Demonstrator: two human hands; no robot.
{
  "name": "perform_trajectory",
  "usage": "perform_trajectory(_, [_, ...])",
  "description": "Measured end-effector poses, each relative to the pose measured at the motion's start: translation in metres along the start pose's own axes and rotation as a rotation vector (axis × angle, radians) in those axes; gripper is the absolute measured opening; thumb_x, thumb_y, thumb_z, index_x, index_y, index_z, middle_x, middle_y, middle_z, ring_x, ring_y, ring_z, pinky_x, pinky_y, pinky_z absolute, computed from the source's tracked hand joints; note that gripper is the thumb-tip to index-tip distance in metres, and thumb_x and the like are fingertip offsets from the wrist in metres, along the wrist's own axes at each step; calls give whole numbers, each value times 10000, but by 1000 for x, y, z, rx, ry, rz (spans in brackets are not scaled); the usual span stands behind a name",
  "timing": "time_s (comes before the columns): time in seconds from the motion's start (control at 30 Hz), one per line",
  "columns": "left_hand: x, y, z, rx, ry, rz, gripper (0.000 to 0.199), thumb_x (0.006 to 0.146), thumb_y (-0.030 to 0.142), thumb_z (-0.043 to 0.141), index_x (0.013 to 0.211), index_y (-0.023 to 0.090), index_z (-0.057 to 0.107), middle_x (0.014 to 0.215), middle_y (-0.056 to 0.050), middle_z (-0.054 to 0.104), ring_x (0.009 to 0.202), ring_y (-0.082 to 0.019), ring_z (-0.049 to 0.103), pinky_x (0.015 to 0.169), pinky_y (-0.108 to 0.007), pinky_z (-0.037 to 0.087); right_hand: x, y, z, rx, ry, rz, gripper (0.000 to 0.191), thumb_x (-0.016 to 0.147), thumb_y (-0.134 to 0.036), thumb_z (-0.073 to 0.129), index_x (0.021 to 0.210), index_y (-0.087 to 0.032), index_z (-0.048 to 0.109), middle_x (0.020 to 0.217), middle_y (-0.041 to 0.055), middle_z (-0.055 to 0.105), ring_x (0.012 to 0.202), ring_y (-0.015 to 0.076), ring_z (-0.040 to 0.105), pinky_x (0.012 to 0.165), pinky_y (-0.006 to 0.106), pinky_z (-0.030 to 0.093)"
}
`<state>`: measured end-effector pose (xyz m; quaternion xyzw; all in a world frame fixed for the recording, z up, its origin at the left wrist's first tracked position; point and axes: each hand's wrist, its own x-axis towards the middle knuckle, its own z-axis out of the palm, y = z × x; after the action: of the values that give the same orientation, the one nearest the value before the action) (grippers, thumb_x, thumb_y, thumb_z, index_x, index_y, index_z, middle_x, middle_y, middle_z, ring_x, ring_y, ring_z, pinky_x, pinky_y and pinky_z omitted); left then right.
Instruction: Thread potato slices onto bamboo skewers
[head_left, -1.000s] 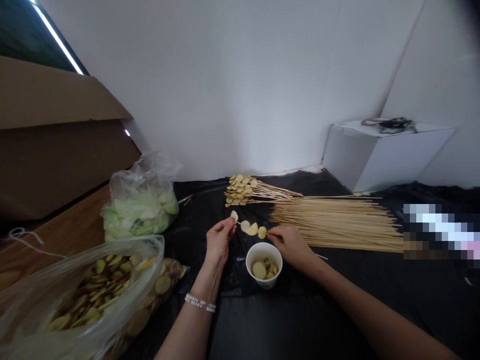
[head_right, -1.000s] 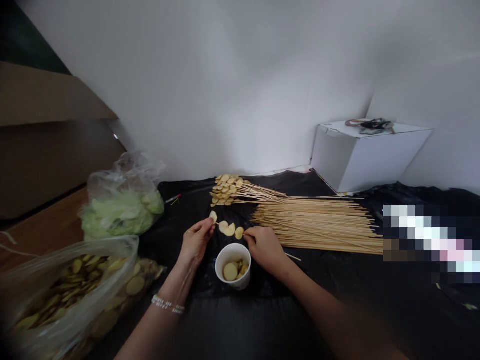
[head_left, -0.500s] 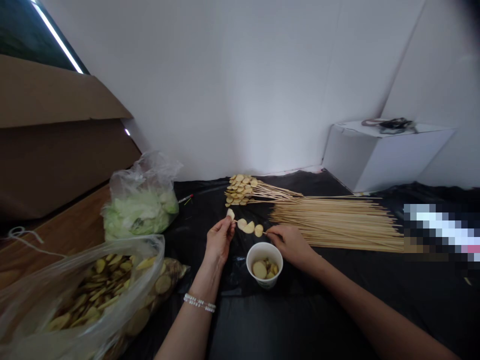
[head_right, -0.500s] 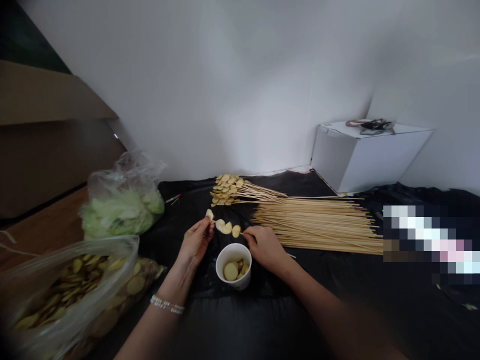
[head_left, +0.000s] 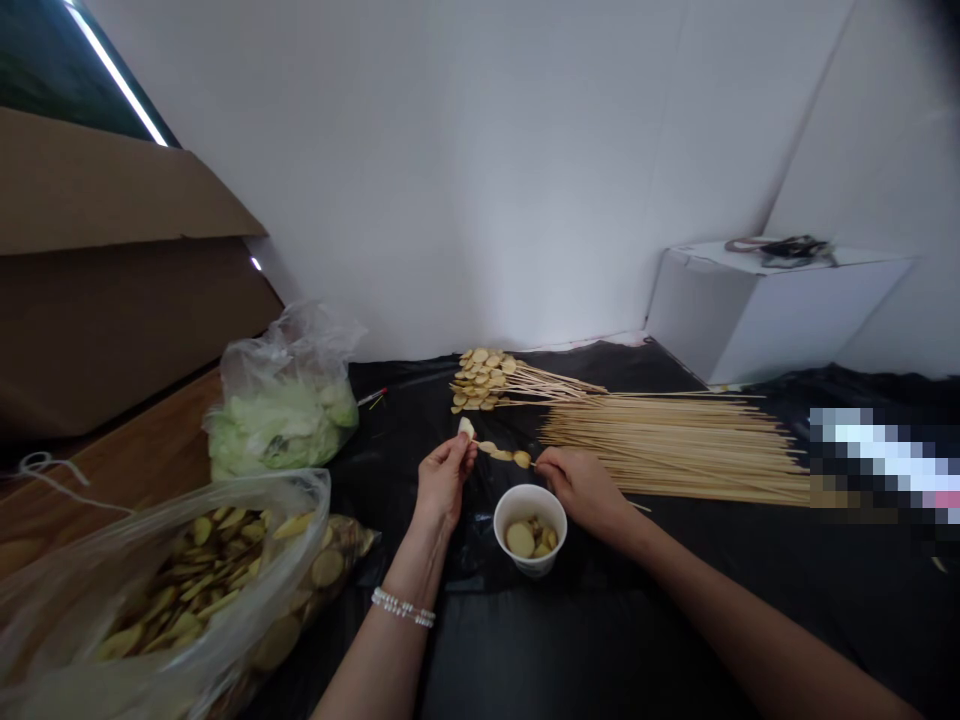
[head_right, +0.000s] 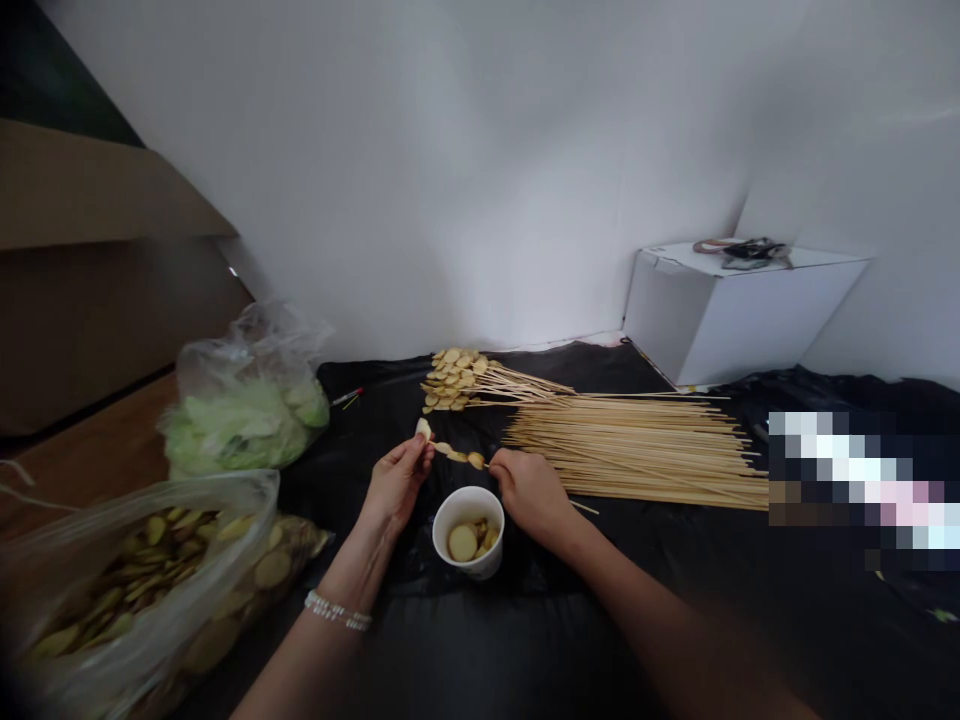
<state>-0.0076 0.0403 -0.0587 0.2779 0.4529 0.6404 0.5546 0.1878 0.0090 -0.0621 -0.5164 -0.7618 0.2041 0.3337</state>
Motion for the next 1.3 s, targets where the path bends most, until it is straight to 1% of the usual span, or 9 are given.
perform_trajectory(0.1, [0, 0, -1, 26, 2, 2, 286, 522, 288, 840, 716, 107, 734, 624, -42, 664, 548, -57, 562, 515, -141, 439, -1, -1, -1, 10, -22, -12, 217, 860, -185, 448, 706, -190, 600, 686, 18, 644, 647, 141, 563, 606, 236, 341])
perform_trajectory(0.23, [0, -3, -1, 52, -12, 13, 326, 502, 321, 842, 728, 110, 737, 640, -42, 664, 559, -62, 559, 514, -147, 430, -1, -1, 0, 20, 25, -29, 180, 827, -159, 480, 674, -185, 572, 682, 10, 633, 639, 131, 546, 600, 226, 335])
perform_trajectory(0.3, [0, -4, -1, 66, -13, 18, 328, 508, 328, 837, 733, 111, 739, 651, -43, 666, 568, -62, 559, 525, -149, 428, -1, -1, 0, 30, 28, -27, 173, 824, -156, 482, 677, -184, 570, 679, 9, 630, 634, 128, 542, 600, 224, 335])
perform_trajectory(0.57, [0, -4, -1, 94, 0, 36, 336, 498, 340, 836, 726, 114, 737, 657, -41, 667, 575, -66, 556, 543, -164, 410, -2, -3, 1, 53, -44, -23, 230, 859, -187, 441, 673, -181, 577, 620, 3, 601, 584, 118, 526, 563, 220, 317])
perform_trajectory(0.67, [-1, -3, 0, 112, 1, 47, 339, 501, 346, 835, 723, 111, 736, 659, -46, 668, 584, -72, 558, 542, -167, 406, -2, -2, 2, 36, -44, -16, 227, 852, -192, 449, 663, -180, 574, 614, 2, 599, 578, 115, 519, 557, 221, 303])
perform_trajectory(0.87, [-3, 0, 2, 33, 8, 0, 368, 547, 398, 810, 752, 103, 734, 646, -45, 658, 566, -66, 553, 542, -167, 423, -1, -3, 1, 51, -43, -16, 234, 850, -196, 449, 635, -181, 541, 593, -5, 577, 566, 110, 500, 543, 220, 283])
perform_trajectory(1.07, [-3, 0, 1, 7, -14, -10, 361, 494, 329, 848, 746, 100, 726, 644, -28, 654, 562, -48, 557, 551, -143, 435, -2, -2, 2, 50, -33, -18, 215, 860, -214, 453, 678, -180, 563, 622, -1, 598, 581, 116, 520, 550, 222, 291])
perform_trajectory(1.3, [-1, -1, 0, -26, -1, -19, 300, 515, 281, 843, 719, 98, 720, 613, -28, 649, 539, -45, 556, 527, -131, 443, -1, -2, 2, 44, -61, -38, 222, 874, -213, 440, 698, -182, 572, 641, 6, 609, 597, 120, 539, 571, 220, 316])
